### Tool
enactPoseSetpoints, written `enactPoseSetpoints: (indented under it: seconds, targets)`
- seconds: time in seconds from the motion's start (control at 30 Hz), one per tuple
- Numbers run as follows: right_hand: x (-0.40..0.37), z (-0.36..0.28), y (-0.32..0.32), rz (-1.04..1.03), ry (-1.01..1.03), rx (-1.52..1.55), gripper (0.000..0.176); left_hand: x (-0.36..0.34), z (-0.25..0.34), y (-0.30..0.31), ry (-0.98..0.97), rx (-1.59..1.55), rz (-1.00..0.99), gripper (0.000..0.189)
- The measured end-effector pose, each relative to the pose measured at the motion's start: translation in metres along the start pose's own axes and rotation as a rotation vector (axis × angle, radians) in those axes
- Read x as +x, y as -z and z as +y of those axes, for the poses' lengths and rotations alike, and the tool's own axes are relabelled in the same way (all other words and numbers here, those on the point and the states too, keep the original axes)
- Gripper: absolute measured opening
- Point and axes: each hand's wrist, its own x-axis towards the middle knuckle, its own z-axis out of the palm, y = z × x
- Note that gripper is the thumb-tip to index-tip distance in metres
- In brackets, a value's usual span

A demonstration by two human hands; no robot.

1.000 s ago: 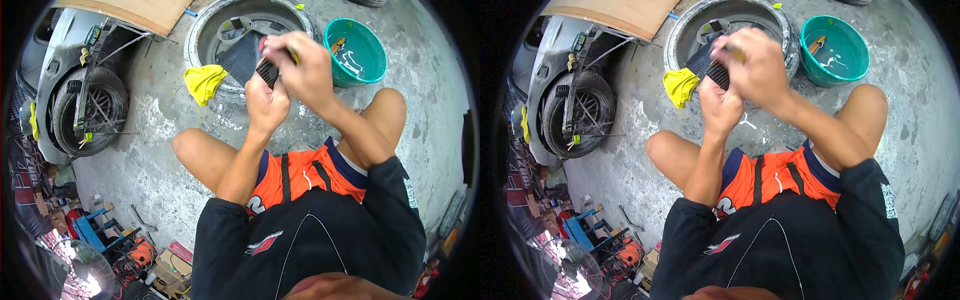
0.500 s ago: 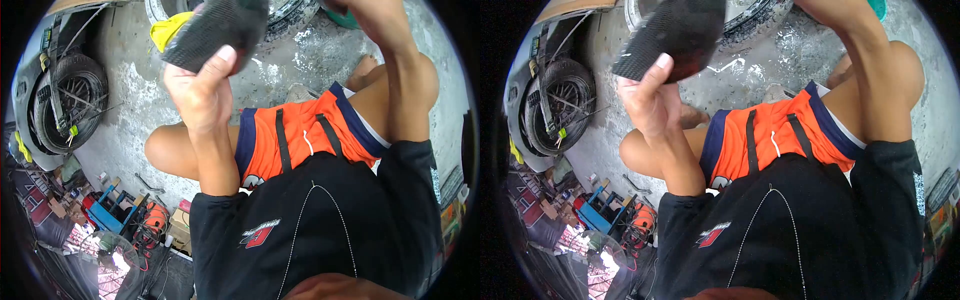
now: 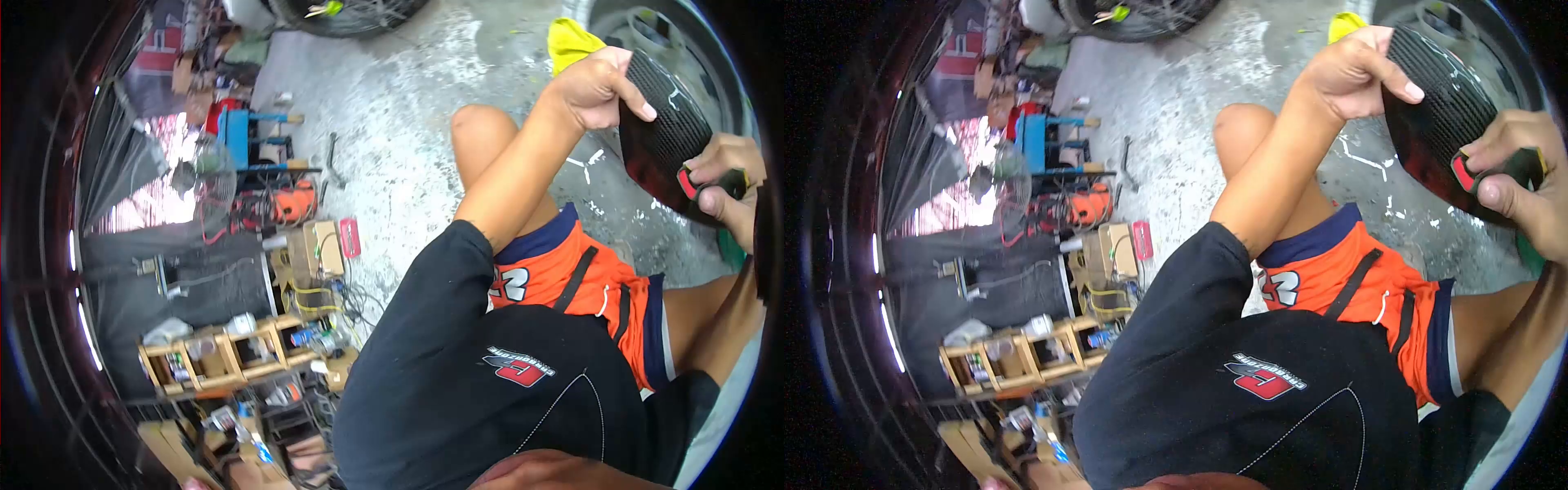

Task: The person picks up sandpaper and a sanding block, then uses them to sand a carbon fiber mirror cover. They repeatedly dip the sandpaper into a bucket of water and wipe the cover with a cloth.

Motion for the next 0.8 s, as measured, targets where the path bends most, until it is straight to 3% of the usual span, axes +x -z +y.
enactPoseSetpoints:
  seconds: [0.03,0.07,0.1,0.13,0.17,0.2,0.27,0.3,0.37,0.4,0.43,0.5,0.63,0.67,0.77,0.8]
  targets:
    - [0.002,0.006,-0.002,0.067,-0.007,0.027,0.019,-0.008,0.009,-0.008,-0.024,0.016,0.018,0.049]
    - [0.000,0.009,-0.008,0.137,-0.026,0.057,0.019,-0.019,0.016,-0.019,-0.064,0.294,0.262,0.047]
    - [-0.013,0.006,-0.020,0.261,-0.163,-0.378,0.027,-0.031,0.021,-0.033,-0.091,0.559,0.505,0.046]
    - [-0.011,0.007,-0.019,0.267,-0.201,-0.341,0.027,-0.052,0.022,-0.045,-0.256,1.027,0.648,0.050]
    - [-0.007,0.009,-0.015,0.280,-0.255,-0.307,0.027,-0.083,0.017,-0.034,-0.587,1.726,0.724,0.049]
    - [-0.006,0.008,-0.011,0.321,-0.294,-0.313,0.030,-0.119,0.015,-0.056,-0.656,1.753,0.866,0.048]
    - [-0.013,0.015,0.003,0.441,-0.437,-0.192,0.033,-0.190,-0.006,-0.080,-0.686,1.958,0.943,0.045]
    - [-0.020,0.015,0.006,0.525,-0.519,-0.057,0.032,-0.231,-0.025,-0.089,-0.553,2.102,0.926,0.046]
    - [0.002,-0.038,-0.014,0.799,-0.314,-0.337,0.013,-0.282,-0.068,-0.105,-0.278,2.176,0.939,0.044]
    - [0.009,-0.030,-0.023,0.928,-0.188,-0.467,0.013,-0.294,-0.086,-0.107,-0.158,2.266,0.933,0.042]
    - [0.006,-0.024,-0.016,0.934,-0.208,-0.477,0.013,-0.306,-0.101,-0.102,-0.139,2.277,0.916,0.028]
    - [-0.004,-0.004,0.007,0.845,-0.174,-0.293,0.012,-0.320,-0.124,-0.073,-0.133,2.244,0.928,0.019]
    - [0.011,0.011,-0.016,1.162,-0.015,-0.395,0.012,-0.283,-0.105,-0.060,-0.349,2.231,1.082,0.020]
    - [-0.003,0.002,-0.003,1.022,-0.046,-0.221,0.015,-0.281,-0.095,-0.058,-0.285,2.309,1.042,0.018]
    - [-0.009,0.006,0.004,1.069,-0.023,-0.424,0.018,-0.282,-0.076,-0.042,-0.184,2.416,0.985,0.015]
    - [-0.014,0.001,0.008,1.024,0.037,-0.320,0.018,-0.278,-0.069,-0.040,-0.150,2.445,0.981,0.013]
